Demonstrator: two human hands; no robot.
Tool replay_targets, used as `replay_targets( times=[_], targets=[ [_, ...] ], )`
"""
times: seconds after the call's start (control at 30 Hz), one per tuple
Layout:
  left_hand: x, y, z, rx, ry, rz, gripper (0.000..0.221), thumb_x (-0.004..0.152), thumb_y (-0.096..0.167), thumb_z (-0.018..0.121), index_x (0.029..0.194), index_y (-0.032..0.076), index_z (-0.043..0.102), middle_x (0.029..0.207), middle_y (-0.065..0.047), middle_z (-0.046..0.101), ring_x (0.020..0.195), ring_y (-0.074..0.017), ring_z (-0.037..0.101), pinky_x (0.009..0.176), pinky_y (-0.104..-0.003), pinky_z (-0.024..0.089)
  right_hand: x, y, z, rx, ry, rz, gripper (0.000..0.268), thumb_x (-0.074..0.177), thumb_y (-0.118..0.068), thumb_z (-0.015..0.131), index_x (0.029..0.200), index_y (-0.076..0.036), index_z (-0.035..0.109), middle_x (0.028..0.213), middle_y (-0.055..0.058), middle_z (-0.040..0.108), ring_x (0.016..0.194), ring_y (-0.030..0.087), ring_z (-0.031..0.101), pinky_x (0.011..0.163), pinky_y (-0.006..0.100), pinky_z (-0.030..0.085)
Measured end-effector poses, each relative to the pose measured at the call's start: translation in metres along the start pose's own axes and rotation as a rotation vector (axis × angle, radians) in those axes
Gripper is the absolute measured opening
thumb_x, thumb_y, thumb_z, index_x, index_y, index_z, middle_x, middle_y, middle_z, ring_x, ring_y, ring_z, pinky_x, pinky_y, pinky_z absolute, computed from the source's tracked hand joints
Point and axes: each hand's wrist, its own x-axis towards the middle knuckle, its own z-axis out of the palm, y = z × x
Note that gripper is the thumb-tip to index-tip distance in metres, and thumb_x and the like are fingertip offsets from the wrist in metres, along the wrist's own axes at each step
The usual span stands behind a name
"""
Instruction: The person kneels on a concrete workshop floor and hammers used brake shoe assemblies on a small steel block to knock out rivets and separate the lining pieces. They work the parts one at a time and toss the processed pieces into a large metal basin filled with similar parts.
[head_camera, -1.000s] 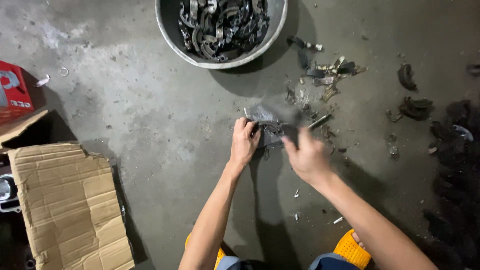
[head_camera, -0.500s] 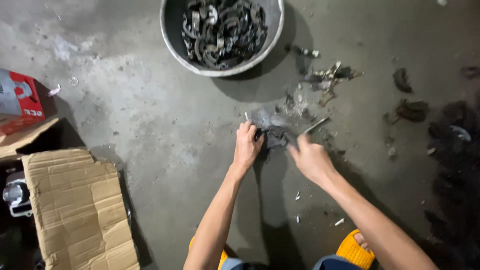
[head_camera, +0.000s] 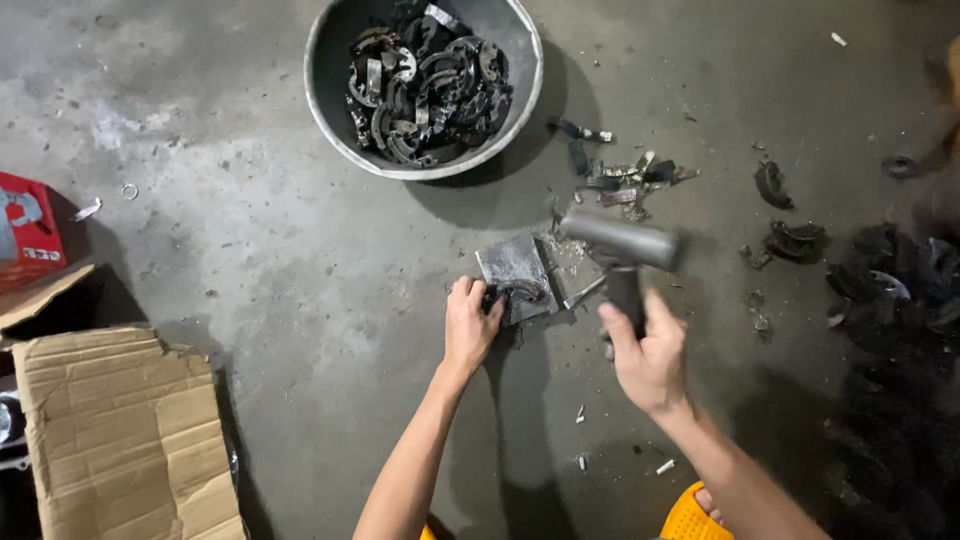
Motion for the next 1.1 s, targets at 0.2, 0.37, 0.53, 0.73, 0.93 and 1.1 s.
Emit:
replay_targets(
  times=[0.2, 0.37, 0.53, 0.73, 0.93, 1.1],
  targets=[
    [0.0, 0.009, -0.008, -0.185, -0.015, -0.131, 0.035, 0.083, 0.018, 0.083, 0.108, 0.007, 0.061, 0.095, -0.015, 0.059, 0.09, -0.0405, 0.065, 0.079, -0.047, 0.056, -0.012, 0.07, -0.005, -0.089, -0.093, 0.334, 0.019, 0.098, -0.02, 0.068, 0.088, -0.004, 0.066, 0.053, 0.013, 0.062, 0.039, 0.019, 0.059, 0.033, 0.034, 0.048],
    [-0.001, 0.004, -0.004, -0.184, -0.038, -0.153, 0.032, 0.085, 0.021, 0.083, 0.105, 0.006, 0.064, 0.09, -0.015, 0.06, 0.085, -0.0409, 0.066, 0.076, -0.047, 0.055, -0.012, 0.088, -0.018, -0.176, -0.146, 0.479, 0.022, 0.1, -0.023, 0.065, 0.101, -0.001, 0.069, 0.06, 0.015, 0.066, 0.042, 0.022, 0.062, 0.033, 0.034, 0.053],
    [0.004, 0.004, -0.002, -0.203, -0.031, -0.191, 0.027, 0.082, 0.02, 0.085, 0.097, 0.006, 0.068, 0.083, -0.013, 0.062, 0.078, -0.0392, 0.068, 0.071, -0.045, 0.055, -0.016, 0.108, -0.029, -0.203, -0.129, 0.545, 0.026, 0.099, -0.022, 0.065, 0.111, 0.0, 0.07, 0.064, 0.019, 0.067, 0.046, 0.025, 0.064, 0.035, 0.036, 0.056],
    [0.011, 0.052, -0.02, -0.242, 0.172, -0.05, 0.035, 0.072, -0.001, 0.083, 0.101, 0.012, 0.068, 0.086, -0.009, 0.065, 0.082, -0.0347, 0.07, 0.075, -0.041, 0.057, -0.025, 0.118, -0.029, -0.149, -0.146, 0.58, 0.027, 0.098, -0.02, 0.066, 0.115, 0.0, 0.069, 0.063, 0.018, 0.067, 0.043, 0.024, 0.063, 0.033, 0.036, 0.054],
    [-0.005, 0.047, -0.007, 0.037, -0.027, 0.278, 0.027, 0.083, -0.003, 0.073, 0.106, 0.005, 0.062, 0.105, -0.015, 0.059, 0.101, -0.0366, 0.064, 0.084, -0.042, 0.057, -0.03, 0.102, -0.018, -0.172, -0.182, 0.548, 0.027, 0.098, -0.023, 0.066, 0.114, -0.003, 0.071, 0.061, 0.016, 0.067, 0.044, 0.022, 0.063, 0.036, 0.036, 0.053],
    [-0.01, 0.027, 0.01, 0.079, -0.08, 0.14, 0.048, 0.079, 0.006, 0.08, 0.122, 0.003, 0.059, 0.117, -0.018, 0.057, 0.112, -0.0391, 0.061, 0.095, -0.045, 0.054, -0.033, 0.1, -0.011, -0.19, -0.19, 0.532, 0.03, 0.099, -0.026, 0.066, 0.118, -0.004, 0.07, 0.062, 0.014, 0.067, 0.044, 0.021, 0.063, 0.036, 0.034, 0.05]
  ],
)
